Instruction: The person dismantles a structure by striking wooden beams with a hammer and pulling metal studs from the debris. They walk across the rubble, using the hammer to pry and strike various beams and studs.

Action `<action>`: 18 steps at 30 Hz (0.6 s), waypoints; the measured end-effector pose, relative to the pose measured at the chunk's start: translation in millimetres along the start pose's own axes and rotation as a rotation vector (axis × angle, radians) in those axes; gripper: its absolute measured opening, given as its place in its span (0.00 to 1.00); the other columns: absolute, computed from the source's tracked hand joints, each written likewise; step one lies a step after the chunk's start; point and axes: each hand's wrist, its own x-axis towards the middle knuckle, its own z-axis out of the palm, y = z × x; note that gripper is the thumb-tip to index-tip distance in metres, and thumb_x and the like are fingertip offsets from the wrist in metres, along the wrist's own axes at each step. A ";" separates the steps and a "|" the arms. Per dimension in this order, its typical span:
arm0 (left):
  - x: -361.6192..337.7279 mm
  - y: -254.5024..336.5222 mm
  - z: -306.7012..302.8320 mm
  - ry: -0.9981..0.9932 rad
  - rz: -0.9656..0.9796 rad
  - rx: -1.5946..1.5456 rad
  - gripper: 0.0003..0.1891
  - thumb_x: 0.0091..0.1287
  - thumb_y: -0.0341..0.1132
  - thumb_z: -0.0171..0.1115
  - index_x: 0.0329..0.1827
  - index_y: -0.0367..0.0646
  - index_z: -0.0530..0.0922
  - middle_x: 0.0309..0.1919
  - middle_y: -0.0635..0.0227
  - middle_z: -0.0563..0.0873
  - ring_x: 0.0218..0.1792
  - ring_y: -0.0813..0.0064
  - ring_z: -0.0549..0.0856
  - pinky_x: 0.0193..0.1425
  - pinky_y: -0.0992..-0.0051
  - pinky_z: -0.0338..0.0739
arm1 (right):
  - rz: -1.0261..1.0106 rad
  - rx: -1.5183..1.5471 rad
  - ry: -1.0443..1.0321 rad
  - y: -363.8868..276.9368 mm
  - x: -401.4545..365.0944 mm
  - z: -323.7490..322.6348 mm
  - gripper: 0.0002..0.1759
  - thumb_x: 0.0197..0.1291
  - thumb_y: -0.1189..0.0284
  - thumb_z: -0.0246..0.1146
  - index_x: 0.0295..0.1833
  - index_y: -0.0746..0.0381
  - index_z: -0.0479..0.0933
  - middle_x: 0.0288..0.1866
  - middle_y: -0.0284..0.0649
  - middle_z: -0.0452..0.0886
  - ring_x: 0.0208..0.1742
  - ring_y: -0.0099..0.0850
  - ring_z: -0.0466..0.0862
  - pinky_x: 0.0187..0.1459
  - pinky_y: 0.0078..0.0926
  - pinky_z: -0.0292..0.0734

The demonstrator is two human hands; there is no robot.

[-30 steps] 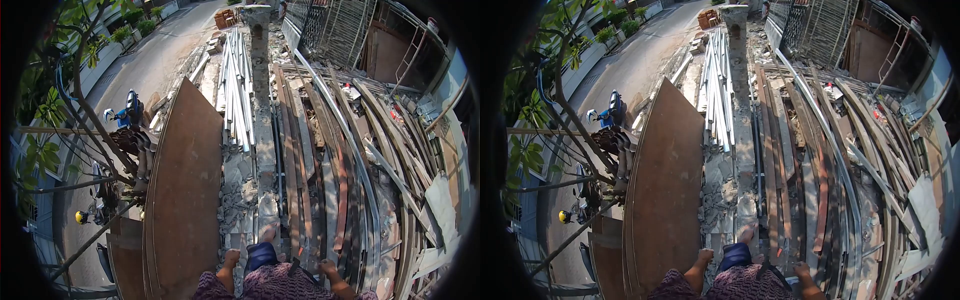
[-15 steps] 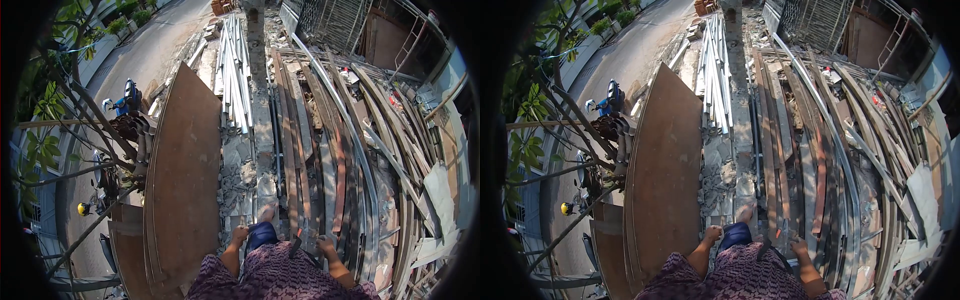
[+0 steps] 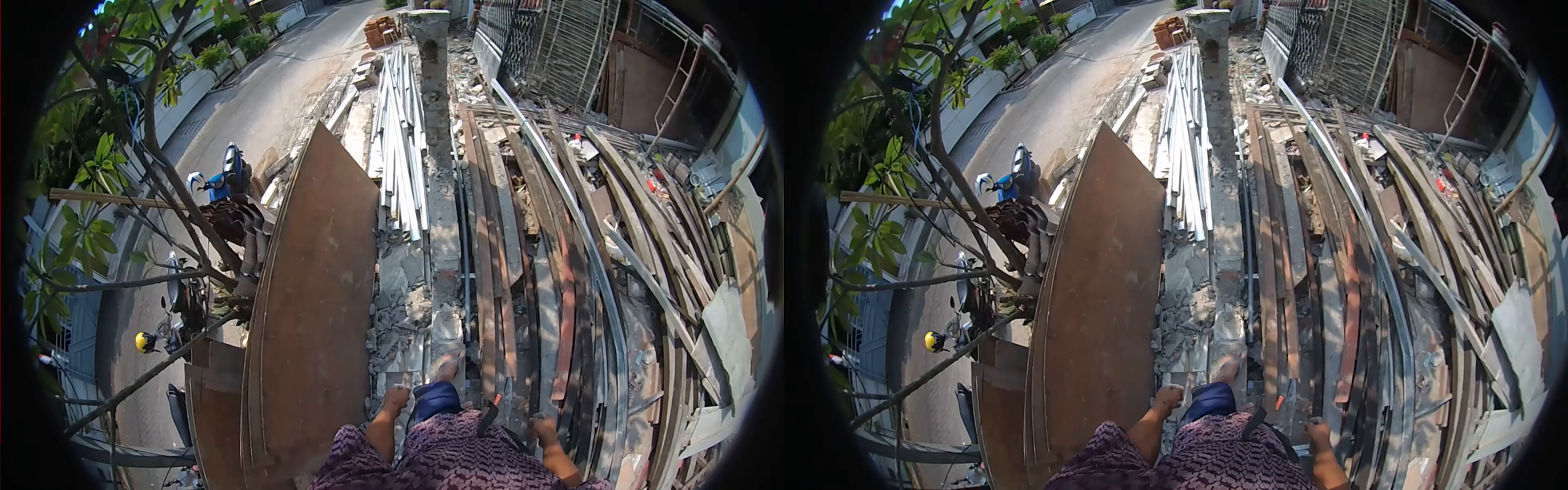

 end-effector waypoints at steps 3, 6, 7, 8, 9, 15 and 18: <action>11.3 1.3 1.1 -0.066 0.087 -0.025 0.12 0.62 0.40 0.59 0.26 0.40 0.78 0.20 0.69 0.78 0.20 0.75 0.76 0.20 0.72 0.69 | -0.022 -0.006 -0.005 -11.4 5.2 3.1 0.17 0.53 0.73 0.64 0.50 0.63 0.78 0.32 0.41 0.83 0.28 0.34 0.83 0.27 0.33 0.78; 21.1 0.4 3.2 -0.099 0.103 -0.050 0.13 0.62 0.39 0.59 0.22 0.41 0.76 0.18 0.70 0.76 0.17 0.75 0.74 0.19 0.71 0.67 | -0.040 -0.027 -0.013 -13.9 9.8 7.7 0.16 0.52 0.74 0.64 0.49 0.63 0.79 0.31 0.41 0.83 0.27 0.34 0.84 0.26 0.34 0.78; 20.8 1.8 3.4 -0.095 0.081 -0.075 0.13 0.63 0.39 0.59 0.22 0.42 0.75 0.17 0.70 0.76 0.16 0.76 0.73 0.18 0.71 0.67 | -0.050 -0.014 -0.016 -15.1 12.5 9.5 0.16 0.52 0.74 0.64 0.48 0.63 0.80 0.31 0.41 0.83 0.27 0.34 0.84 0.26 0.34 0.79; 26.3 0.4 1.7 -0.098 0.086 -0.073 0.13 0.63 0.39 0.59 0.22 0.42 0.75 0.17 0.70 0.76 0.16 0.76 0.73 0.18 0.71 0.67 | -0.052 -0.009 -0.012 -14.2 16.2 10.6 0.16 0.52 0.74 0.64 0.48 0.63 0.80 0.31 0.41 0.83 0.27 0.34 0.84 0.26 0.34 0.79; 34.7 -2.2 -2.2 -0.148 0.050 -0.060 0.13 0.62 0.39 0.59 0.23 0.41 0.76 0.18 0.69 0.77 0.17 0.75 0.75 0.19 0.71 0.68 | -0.069 -0.043 0.002 -8.9 21.3 11.7 0.15 0.51 0.74 0.64 0.47 0.63 0.81 0.31 0.41 0.83 0.27 0.35 0.84 0.27 0.34 0.79; 31.3 -1.7 -6.3 -0.076 0.061 0.064 0.11 0.62 0.39 0.61 0.33 0.39 0.82 0.23 0.66 0.82 0.21 0.72 0.80 0.23 0.70 0.74 | -0.062 -0.107 0.023 -19.8 5.1 5.4 0.13 0.51 0.75 0.64 0.45 0.62 0.82 0.32 0.42 0.84 0.28 0.35 0.85 0.26 0.34 0.79; 18.0 13.2 -6.9 -0.031 0.048 0.122 0.12 0.62 0.40 0.63 0.36 0.38 0.83 0.25 0.65 0.83 0.23 0.72 0.81 0.24 0.70 0.75 | 0.017 -0.042 0.018 -26.9 -4.4 5.0 0.13 0.51 0.75 0.64 0.44 0.62 0.82 0.32 0.42 0.85 0.27 0.35 0.85 0.26 0.34 0.79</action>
